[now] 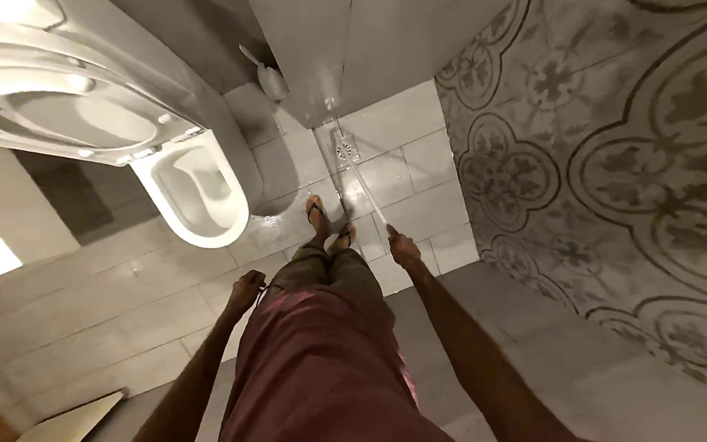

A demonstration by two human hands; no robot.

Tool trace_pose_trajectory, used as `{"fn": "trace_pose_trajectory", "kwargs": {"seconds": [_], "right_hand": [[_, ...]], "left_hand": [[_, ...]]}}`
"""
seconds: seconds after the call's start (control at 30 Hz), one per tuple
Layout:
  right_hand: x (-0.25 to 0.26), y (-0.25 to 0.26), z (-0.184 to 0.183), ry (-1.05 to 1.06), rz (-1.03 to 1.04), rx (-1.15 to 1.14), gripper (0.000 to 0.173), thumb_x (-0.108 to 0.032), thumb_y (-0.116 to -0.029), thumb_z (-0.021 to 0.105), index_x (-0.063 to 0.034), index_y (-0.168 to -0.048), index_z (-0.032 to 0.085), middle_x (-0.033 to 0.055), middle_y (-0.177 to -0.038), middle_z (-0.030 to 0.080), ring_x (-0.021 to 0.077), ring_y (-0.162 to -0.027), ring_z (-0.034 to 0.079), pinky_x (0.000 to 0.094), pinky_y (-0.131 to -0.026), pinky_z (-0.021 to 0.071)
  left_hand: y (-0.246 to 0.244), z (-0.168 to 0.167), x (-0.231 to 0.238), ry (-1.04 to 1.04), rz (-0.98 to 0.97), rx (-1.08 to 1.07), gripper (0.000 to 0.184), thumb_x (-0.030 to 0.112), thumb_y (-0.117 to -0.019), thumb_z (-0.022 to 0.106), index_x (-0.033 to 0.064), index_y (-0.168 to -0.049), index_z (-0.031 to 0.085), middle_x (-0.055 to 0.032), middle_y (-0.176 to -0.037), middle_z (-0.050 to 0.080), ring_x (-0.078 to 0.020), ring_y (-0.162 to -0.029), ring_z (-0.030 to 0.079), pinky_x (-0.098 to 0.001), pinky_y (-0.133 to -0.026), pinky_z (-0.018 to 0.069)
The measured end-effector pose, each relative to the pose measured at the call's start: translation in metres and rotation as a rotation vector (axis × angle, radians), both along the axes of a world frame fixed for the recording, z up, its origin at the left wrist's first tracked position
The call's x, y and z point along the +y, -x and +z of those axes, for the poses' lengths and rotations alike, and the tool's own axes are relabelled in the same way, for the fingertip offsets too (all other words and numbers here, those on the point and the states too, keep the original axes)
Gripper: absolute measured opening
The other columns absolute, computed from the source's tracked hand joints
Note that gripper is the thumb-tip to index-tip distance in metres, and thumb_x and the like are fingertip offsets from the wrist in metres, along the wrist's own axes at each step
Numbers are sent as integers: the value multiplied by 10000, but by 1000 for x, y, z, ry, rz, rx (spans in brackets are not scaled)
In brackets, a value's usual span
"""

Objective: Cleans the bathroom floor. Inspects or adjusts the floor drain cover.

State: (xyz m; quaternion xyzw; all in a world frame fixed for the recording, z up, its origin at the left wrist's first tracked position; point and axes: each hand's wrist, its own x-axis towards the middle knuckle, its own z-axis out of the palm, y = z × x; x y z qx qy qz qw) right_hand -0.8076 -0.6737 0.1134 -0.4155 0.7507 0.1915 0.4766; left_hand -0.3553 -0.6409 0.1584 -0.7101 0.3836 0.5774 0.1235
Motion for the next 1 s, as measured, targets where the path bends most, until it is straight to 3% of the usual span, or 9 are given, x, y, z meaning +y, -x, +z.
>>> {"fn": "trace_pose_trajectory", "kwargs": {"seconds": [0.27,0.37,0.43,0.5,0.6,0.73,0.87,0.97,1.0], "right_hand": [[-19,39,52,-139,141,88,490,-329,-1111,387,-397,-1595,357,225,-1348,640,452,-1215,622,668,-958,484],[-41,52,57,-140,180,87,491,-338,-1106,412,-387,-1592,367,233,-1287,658,437,-1110,663,653,-899,512],[-61,65,59,-83,214,89,476,-349,-1101,426,-394,-1574,405,216,-1220,685,420,-1036,682,642,-858,524],[-84,76,83,-29,309,146,457,-327,-1091,456,-398,-1542,462,224,-1248,690,473,-1122,656,699,-905,493],[-121,106,128,-24,483,242,438,-329,-1071,520,-429,-1497,514,224,-1210,704,483,-1098,658,706,-874,490],[-195,161,157,-77,746,191,404,-308,-1066,530,-385,-1460,576,193,-1268,692,462,-1166,638,699,-968,467],[-292,176,139,-120,1075,124,365,-222,-1037,572,-315,-1375,673,166,-1271,701,430,-1189,634,655,-1004,460],[-351,168,87,-35,1401,-6,286,-234,-1033,606,-250,-1293,725,145,-1217,717,395,-1156,646,619,-1038,445],[-364,160,66,4,1537,-34,260,-229,-1024,618,-247,-1249,746,144,-1152,735,393,-1083,674,623,-972,478]], "left_hand": [[5,-24,-45,-19,127,33,412,279,-1120,407,-17,-1349,580,-227,-1224,677,-327,-1047,691,-506,-932,540],[23,-22,-62,44,210,100,390,265,-1116,430,-27,-1319,591,-228,-1192,683,-318,-1017,693,-494,-906,549],[33,-25,-75,78,249,125,386,262,-1115,433,-26,-1312,597,-225,-1184,688,-320,-1015,693,-497,-900,548],[44,-28,-79,76,292,141,387,267,-1116,436,-22,-1322,590,-228,-1199,683,-330,-1034,687,-511,-912,540],[57,-40,-74,59,346,144,392,284,-1114,441,-13,-1323,587,-233,-1209,681,-346,-1040,687,-539,-922,536],[79,-55,-56,31,538,113,403,291,-1113,434,-14,-1321,596,-223,-1200,686,-334,-1032,691,-519,-907,544],[122,-67,-23,35,784,52,412,300,-1116,426,-8,-1340,585,-217,-1212,682,-315,-1032,687,-511,-900,537],[189,-69,20,32,1050,-27,413,287,-1121,414,-17,-1355,566,-223,-1219,677,-320,-1031,685,-512,-896,538],[222,-67,40,17,1140,-46,423,289,-1122,401,-18,-1370,554,-222,-1228,674,-320,-1037,685,-511,-894,542]]}}
